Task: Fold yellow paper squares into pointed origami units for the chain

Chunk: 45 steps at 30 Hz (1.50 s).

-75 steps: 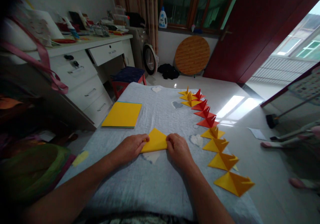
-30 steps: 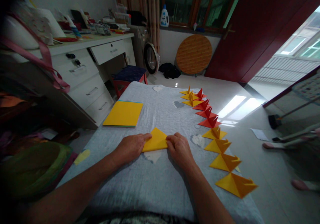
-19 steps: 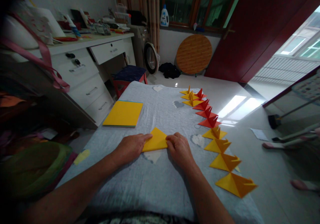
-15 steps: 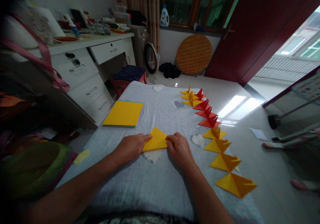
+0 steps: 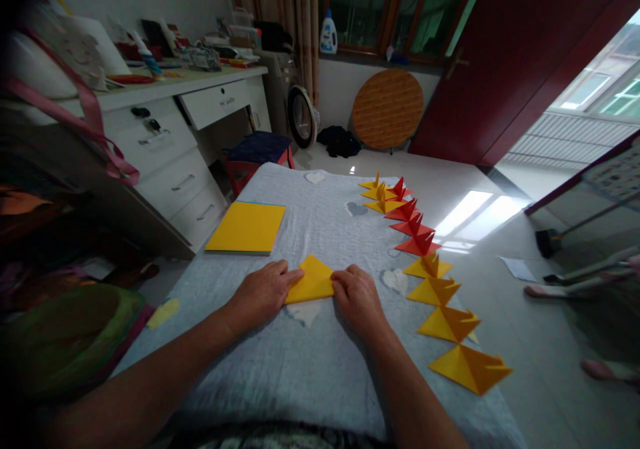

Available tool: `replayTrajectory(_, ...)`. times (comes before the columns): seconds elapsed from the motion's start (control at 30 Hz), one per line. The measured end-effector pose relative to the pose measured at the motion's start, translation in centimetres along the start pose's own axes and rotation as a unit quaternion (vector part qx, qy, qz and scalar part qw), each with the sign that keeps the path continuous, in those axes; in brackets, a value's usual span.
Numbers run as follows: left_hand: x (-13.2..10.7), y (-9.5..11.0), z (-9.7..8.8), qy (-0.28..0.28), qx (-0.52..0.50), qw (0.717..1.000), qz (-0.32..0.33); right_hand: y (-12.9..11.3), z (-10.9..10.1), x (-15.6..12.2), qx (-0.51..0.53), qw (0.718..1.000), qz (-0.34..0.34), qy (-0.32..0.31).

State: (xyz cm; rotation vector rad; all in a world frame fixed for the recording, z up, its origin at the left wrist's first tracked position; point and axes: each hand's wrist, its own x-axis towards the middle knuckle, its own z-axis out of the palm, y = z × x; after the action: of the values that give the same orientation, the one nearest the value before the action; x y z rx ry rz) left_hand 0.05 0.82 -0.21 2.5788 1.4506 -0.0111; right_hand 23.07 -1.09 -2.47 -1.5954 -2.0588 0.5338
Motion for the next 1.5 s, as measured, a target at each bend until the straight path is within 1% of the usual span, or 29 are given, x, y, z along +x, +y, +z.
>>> replayTrajectory(0.27,0.1,0.1,0.1,-0.003,0.003,1.0,0.0,0.1,0.0,0.0,-0.001,1.0,0.004,-0.002)
replayTrajectory(0.33,0.2,0.2,0.1,0.009,0.006,1.0,0.024,0.1,0.0,0.0,-0.002,1.0,0.004,-0.003)
replayTrajectory(0.43,0.5,0.1,0.1,0.023,-0.008,0.995,0.095,0.2,0.1,0.0,-0.007,1.0,0.005,-0.002)
replayTrajectory(0.5,0.5,0.1,0.1,0.02,-0.016,0.992,0.127,0.2,0.2,0.0,-0.01,1.0,0.004,0.001)
replayTrajectory(0.53,0.5,0.2,0.1,0.013,-0.014,0.991,0.133,0.2,0.2,0.0,-0.012,1.0,0.003,0.002)
replayTrajectory(0.67,-0.4,1.3,-0.3,-0.019,0.014,0.992,0.126,0.2,0.2,-0.1,-0.014,1.0,-0.002,0.006)
replayTrajectory(0.77,-1.5,2.8,-0.3,0.003,0.019,0.994,0.103,0.2,0.0,-0.2,-0.017,1.0,0.003,0.012)
replayTrajectory(0.87,-2.1,3.9,0.0,-0.002,0.025,0.996,0.091,0.2,-0.4,-0.3,-0.028,1.0,0.007,0.013)
replayTrajectory(0.93,-2.3,4.2,0.2,-0.012,0.028,0.996,0.087,0.0,-0.7,-0.5,-0.06,0.998,0.01,0.021)
replayTrajectory(1.0,-2.3,4.3,0.3,-0.015,0.03,0.996,0.087,-0.4,-0.8,-0.7,-0.113,0.993,0.01,0.044)
replayTrajectory(1.07,-2.2,4.2,0.2,-0.016,0.033,0.995,0.088,-1.1,-0.8,-0.9,-0.15,0.987,-0.013,0.058)
replayTrajectory(1.1,-2.2,4.2,0.2,-0.016,0.034,0.995,0.089,-1.5,-0.6,-1.0,-0.15,0.987,-0.041,0.048)
replayTrajectory(1.17,-2.2,4.2,0.3,-0.011,0.036,0.995,0.092,-2.3,-0.3,-1.2,-0.119,0.987,-0.105,-0.015)
replayTrajectory(1.23,-2.3,4.1,0.5,-0.001,0.038,0.995,0.094,-3.1,-0.1,-1.4,-0.087,0.984,-0.132,-0.08)
replayTrajectory(1.3,-2.3,4.1,0.8,0.005,0.041,0.994,0.097,-3.8,-0.1,-1.6,-0.081,0.983,-0.125,-0.11)
replayTrajectory(1.4,-2.5,3.9,1.4,0.019,0.053,0.994,0.098,-4.5,-0.3,-2.0,-0.099,0.982,-0.098,-0.128)
replayTrajectory(1.5,-2.9,3.4,2.0,0.037,0.068,0.992,0.103,-4.8,-0.4,-2.6,-0.122,0.978,-0.088,-0.143)
